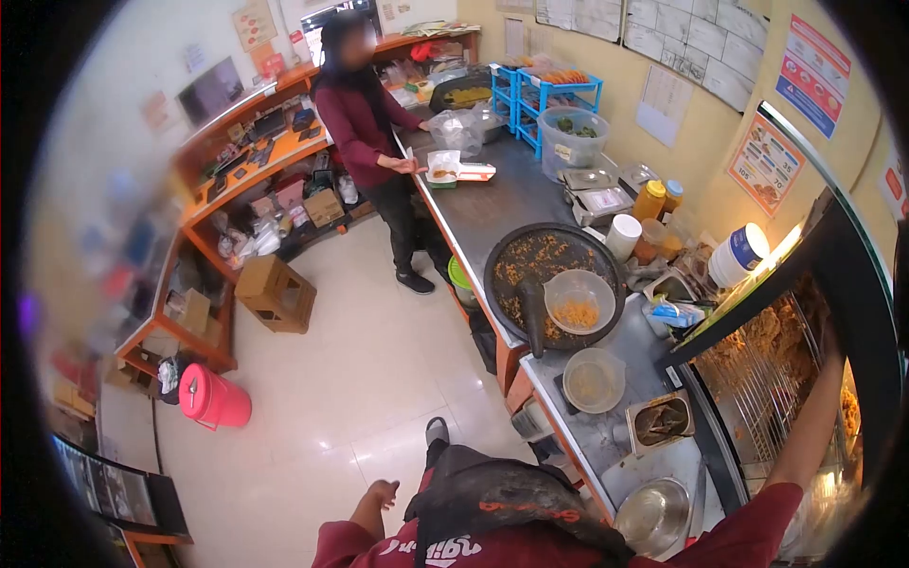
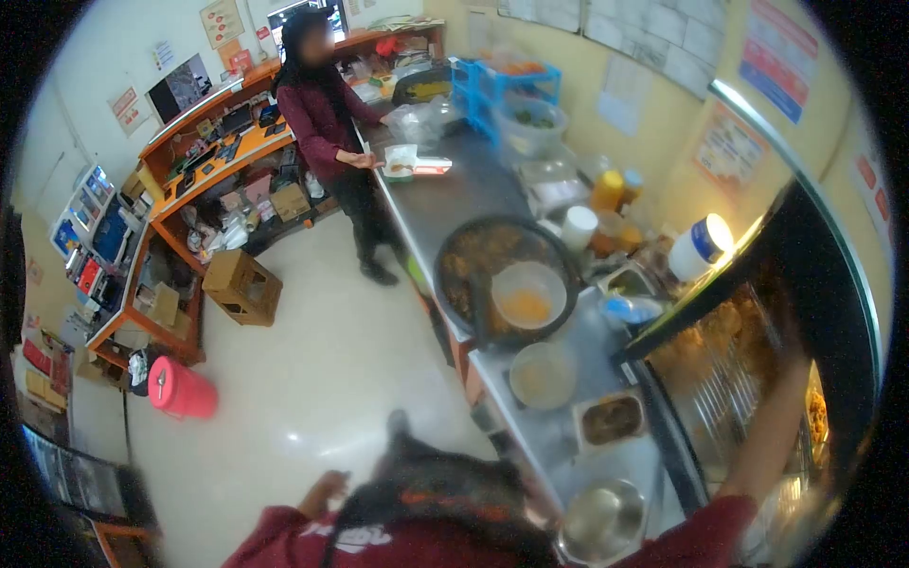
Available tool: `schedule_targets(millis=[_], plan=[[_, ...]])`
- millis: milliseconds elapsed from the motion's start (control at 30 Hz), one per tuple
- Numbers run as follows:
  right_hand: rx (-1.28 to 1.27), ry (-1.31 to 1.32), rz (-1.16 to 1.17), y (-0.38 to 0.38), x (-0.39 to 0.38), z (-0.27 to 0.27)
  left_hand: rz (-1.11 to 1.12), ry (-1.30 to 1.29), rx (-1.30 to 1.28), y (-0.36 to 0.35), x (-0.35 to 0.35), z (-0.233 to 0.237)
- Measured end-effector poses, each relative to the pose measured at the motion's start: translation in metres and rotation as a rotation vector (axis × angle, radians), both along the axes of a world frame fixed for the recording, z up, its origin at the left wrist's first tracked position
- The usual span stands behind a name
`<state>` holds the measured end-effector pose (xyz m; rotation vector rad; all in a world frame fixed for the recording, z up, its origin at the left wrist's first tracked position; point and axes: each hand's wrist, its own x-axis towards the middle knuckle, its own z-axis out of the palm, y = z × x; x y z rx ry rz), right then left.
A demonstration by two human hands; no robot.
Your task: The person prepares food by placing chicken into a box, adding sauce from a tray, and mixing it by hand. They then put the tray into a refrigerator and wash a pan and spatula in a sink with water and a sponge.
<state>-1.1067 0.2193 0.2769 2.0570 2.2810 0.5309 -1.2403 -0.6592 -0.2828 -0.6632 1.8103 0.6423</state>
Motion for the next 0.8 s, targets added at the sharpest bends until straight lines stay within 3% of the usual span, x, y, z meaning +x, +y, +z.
schedule_targets(millis=[100,167,267,300,367,533,700,800], plan=[[-0.001,-0.05,0.011,0.004,-0.004,-0.001,-0.008,0.2,0.114,-0.02,0.058,0.059],[-0.003,-0.073,0.017,0.006,-0.003,-0.003,-0.071,0.168,0.08,-0.014,0.061,0.1],[-0.002,-0.093,0.026,0.003,-0.004,-0.004,-0.071,0.014,0.038,-0.037,0.053,0.066],[0.001,-0.102,0.032,0.001,-0.004,-0.004,-0.029,0.052,0.06,-0.051,0.052,0.031],[0.003,-0.114,0.042,0.0,-0.006,-0.003,0.003,0.072,0.019,-0.051,0.04,0.01],[-0.003,-0.117,0.065,-0.002,-0.007,-0.006,-0.037,0.253,0.058,-0.013,-0.004,-0.002],[0.004,-0.136,0.077,-0.009,-0.007,-0.008,-0.086,0.275,0.14,0.039,-0.051,0.021],[0.008,-0.155,0.083,-0.012,-0.006,-0.009,-0.142,0.207,0.146,0.04,-0.047,0.01]])
